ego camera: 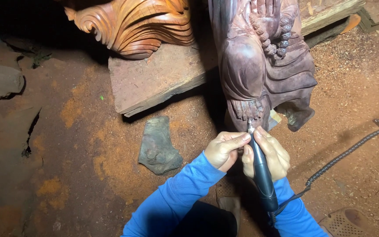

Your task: Using a rotary carving tool to add fine details and textures to a wooden statue

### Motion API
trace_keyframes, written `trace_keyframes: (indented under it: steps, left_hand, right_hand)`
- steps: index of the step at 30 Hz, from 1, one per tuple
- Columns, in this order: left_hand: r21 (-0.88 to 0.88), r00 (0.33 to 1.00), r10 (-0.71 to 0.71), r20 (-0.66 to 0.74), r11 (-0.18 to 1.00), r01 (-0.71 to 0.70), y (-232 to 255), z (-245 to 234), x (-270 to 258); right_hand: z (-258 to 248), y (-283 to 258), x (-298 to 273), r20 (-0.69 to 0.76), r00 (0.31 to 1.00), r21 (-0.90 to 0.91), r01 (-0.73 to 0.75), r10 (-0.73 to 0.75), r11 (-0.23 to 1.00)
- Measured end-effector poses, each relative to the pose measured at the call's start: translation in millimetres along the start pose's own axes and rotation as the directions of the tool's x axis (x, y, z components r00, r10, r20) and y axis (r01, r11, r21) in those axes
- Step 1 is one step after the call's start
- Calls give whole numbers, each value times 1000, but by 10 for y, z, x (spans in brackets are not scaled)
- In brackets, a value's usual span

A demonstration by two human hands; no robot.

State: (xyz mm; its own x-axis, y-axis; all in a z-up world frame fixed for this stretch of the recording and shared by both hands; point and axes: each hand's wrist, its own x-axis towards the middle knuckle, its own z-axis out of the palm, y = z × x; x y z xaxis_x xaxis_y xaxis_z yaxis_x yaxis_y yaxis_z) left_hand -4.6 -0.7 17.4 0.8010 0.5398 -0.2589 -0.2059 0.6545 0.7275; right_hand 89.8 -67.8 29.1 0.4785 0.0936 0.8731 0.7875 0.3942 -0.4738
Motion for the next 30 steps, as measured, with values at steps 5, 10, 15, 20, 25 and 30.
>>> trace_keyframes:
  steps: [5,10,15,20,25,30]
  left_hand:
    - [13,1000,-11,11,1000,11,-46,-65,18]
    - [8,1000,-19,23,1000,19,-47,-77,50]
    - [15,999,-29,33,999,28,-81,-134,62]
    - [11,999,-40,20,999,40,-36,-93,44]
    - [12,999,-34,9,999,34,-73,-129,69]
    - [26,999,-47,-3,999,47,-15,-70,41]
  right_hand:
    - [4,-24,25,14,1000,-12,0,0,1000]
    - [15,-14,33,0,1000,-16,3,-3,1000]
    - [-9,-32,38,9,1000,-12,-7,7,1000]
    - [-22,-20,15,18,1000,-13,-17,17,1000]
    - [-15,-9,14,14,1000,-10,-15,15,1000]
    - [-40,-11,1,24,1000,-4,-20,20,1000]
